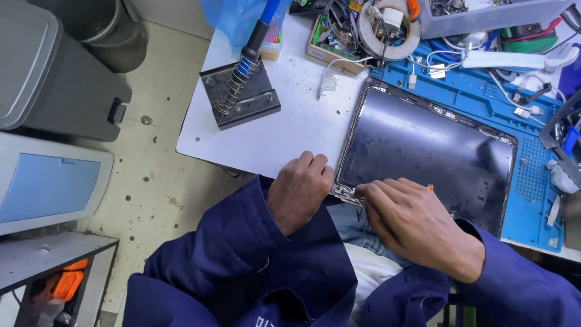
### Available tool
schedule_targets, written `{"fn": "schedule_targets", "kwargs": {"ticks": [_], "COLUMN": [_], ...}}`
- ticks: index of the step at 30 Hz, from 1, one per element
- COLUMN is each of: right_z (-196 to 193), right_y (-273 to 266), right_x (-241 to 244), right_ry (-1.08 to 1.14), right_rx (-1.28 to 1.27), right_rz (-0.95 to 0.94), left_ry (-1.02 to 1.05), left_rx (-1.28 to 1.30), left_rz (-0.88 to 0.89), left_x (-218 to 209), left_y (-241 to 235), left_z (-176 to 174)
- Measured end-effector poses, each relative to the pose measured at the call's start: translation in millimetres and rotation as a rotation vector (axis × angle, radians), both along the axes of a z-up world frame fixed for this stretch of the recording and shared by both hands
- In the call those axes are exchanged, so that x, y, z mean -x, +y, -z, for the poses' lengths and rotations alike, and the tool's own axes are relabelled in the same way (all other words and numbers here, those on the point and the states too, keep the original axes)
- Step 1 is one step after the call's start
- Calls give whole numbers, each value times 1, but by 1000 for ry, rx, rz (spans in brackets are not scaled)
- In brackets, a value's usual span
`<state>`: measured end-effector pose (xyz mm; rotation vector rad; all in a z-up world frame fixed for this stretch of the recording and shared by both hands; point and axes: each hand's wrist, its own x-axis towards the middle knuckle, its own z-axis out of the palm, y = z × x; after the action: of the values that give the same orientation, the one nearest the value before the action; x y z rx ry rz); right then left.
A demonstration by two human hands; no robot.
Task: The person removes the bezel from a laptop screen and uses a screwdriver to unscrew screws from the screen assembly while the device rests on their lap.
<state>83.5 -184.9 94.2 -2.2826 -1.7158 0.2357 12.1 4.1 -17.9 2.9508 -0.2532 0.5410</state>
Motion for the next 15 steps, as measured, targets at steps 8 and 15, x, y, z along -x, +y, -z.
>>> {"fn": "schedule_targets", "kwargs": {"ticks": [8,15], "right_z": [-1,5], "right_y": [6,3], "right_x": [1,8], "right_ry": [-148,-599], "right_rx": [160,311], "right_rz": [-128,-61], "left_ry": [12,-98], "left_rx": [38,122], "left_rz": [6,-91], "left_x": [-2,-2], "left_y": [-3,-18], "left_z": [5,3]}}
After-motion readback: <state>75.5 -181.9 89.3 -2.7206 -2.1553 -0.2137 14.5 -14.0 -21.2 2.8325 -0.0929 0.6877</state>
